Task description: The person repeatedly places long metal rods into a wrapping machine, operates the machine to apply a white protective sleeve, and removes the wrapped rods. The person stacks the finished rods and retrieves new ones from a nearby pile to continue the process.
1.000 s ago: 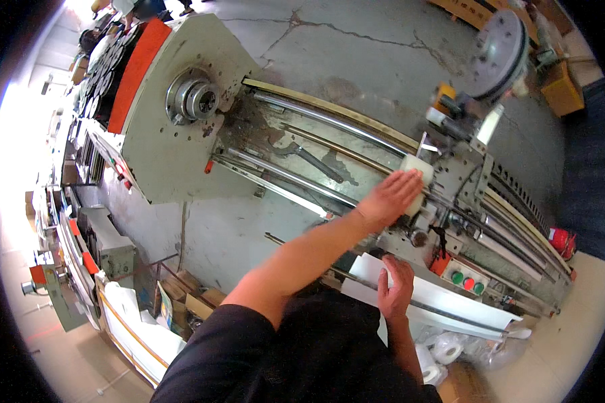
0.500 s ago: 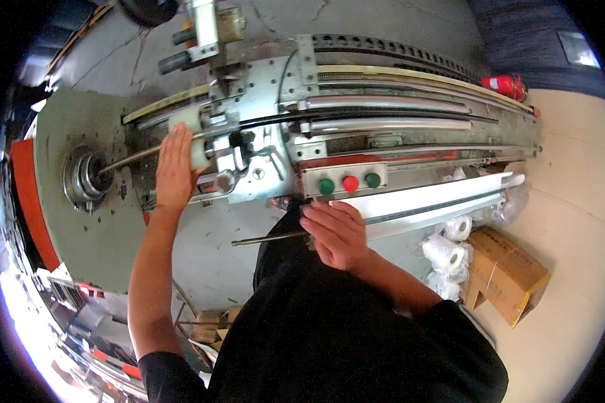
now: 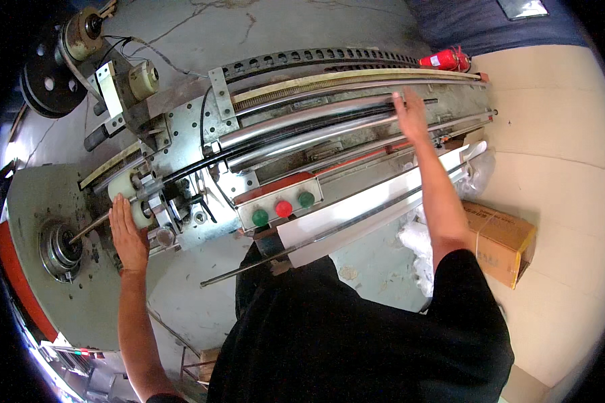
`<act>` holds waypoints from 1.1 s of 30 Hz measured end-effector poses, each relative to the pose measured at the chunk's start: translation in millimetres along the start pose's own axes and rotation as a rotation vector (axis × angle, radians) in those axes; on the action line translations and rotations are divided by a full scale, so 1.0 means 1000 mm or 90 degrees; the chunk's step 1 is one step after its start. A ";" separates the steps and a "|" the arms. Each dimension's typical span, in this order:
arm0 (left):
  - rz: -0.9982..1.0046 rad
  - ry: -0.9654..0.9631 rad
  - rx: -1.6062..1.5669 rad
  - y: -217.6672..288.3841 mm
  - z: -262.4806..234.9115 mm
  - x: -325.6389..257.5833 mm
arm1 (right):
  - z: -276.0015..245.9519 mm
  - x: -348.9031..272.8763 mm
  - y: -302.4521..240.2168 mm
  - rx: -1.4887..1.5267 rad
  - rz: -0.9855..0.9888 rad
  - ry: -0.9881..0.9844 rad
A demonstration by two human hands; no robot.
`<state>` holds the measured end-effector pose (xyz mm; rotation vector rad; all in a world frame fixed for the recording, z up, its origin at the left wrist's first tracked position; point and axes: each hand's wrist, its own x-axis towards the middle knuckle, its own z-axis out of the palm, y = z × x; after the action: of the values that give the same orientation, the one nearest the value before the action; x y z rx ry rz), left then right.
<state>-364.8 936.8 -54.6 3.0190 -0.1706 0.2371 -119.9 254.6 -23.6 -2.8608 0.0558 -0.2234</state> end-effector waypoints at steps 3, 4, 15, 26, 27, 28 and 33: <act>0.000 0.030 -0.002 -0.003 0.008 -0.009 | 0.017 0.033 0.048 -0.006 -0.015 -0.069; -0.004 0.036 -0.005 -0.004 0.007 -0.018 | 0.023 0.038 0.052 -0.002 -0.024 -0.101; -0.138 -0.011 0.006 -0.055 -0.020 -0.001 | 0.016 0.032 0.072 -0.128 -0.055 -0.158; -0.151 -0.119 0.013 -0.106 -0.027 0.001 | 0.017 0.025 0.051 -0.102 -0.067 -0.163; -0.155 -0.115 0.015 -0.109 -0.026 -0.001 | 0.017 0.024 0.048 -0.105 -0.070 -0.160; -0.147 -0.102 0.016 -0.112 -0.028 -0.003 | 0.018 0.022 0.044 -0.108 -0.073 -0.157; -0.164 -0.132 0.012 -0.132 -0.031 -0.011 | 0.020 0.014 0.028 -0.130 -0.100 -0.148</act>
<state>-364.7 1071.9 -38.9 3.0366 0.2037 -0.0986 -103.7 232.4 -47.6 -3.0748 -0.2026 0.0925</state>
